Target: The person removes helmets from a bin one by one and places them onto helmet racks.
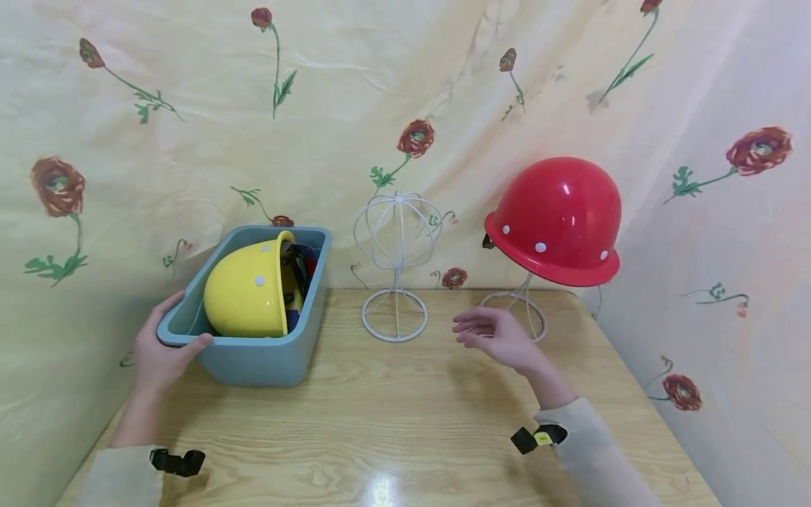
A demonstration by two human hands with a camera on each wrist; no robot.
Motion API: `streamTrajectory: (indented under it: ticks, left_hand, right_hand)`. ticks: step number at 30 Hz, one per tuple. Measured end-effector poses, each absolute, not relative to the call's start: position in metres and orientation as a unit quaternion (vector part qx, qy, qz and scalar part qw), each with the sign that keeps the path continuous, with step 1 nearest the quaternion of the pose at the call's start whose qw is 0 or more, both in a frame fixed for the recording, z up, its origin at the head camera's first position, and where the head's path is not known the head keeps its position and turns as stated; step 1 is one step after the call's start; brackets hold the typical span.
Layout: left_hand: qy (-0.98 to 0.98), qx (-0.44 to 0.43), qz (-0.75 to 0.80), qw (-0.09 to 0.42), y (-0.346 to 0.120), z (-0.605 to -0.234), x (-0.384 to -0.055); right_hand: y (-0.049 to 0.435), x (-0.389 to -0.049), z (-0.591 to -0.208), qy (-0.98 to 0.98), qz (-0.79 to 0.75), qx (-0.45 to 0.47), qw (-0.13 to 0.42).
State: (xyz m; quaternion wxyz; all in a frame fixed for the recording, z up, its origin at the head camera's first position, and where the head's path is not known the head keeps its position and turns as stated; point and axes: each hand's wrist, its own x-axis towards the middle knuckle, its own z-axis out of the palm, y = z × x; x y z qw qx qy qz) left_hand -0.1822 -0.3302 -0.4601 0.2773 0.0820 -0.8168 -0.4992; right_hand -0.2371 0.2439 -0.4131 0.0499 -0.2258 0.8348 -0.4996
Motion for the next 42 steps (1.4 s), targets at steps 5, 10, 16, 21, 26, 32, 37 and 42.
streamTrajectory:
  ticks: [5, 10, 16, 21, 26, 32, 37, 42]
  left_hand:
    - [-0.816, 0.076, -0.5, 0.279, -0.33, -0.458, -0.181]
    - [-0.818, 0.075, -0.502, 0.272, -0.332, -0.457, -0.182]
    - [-0.821, 0.073, -0.501, 0.265, -0.333, -0.457, -0.183]
    - [-0.826, 0.076, -0.497, 0.257, -0.333, -0.458, -0.181]
    - [-0.831, 0.081, -0.495, 0.243, -0.334, -0.458, -0.18]
    - [-0.83, 0.084, -0.496, 0.239, -0.333, -0.457, -0.178]
    - [-0.834, 0.081, -0.491, 0.239, -0.333, -0.456, -0.176]
    - [-0.834, 0.074, -0.491, 0.24, -0.333, -0.457, -0.176]
  right_hand:
    - [0.226, -0.24, -0.41, 0.838, -0.483, -0.249, 0.046]
    - [0.211, -0.242, -0.408, 0.837, -0.474, -0.271, 0.04]
    - [0.198, -0.243, -0.406, 0.825, -0.482, -0.289, 0.056]
    - [0.189, -0.244, -0.409, 0.816, -0.491, -0.299, 0.059]
    - [0.178, -0.245, -0.414, 0.81, -0.498, -0.305, 0.054]
    - [0.168, -0.244, -0.414, 0.803, -0.505, -0.308, 0.07]
    - [0.16, -0.242, -0.412, 0.793, -0.514, -0.318, 0.082]
    - [0.151, -0.241, -0.411, 0.791, -0.509, -0.328, 0.083]
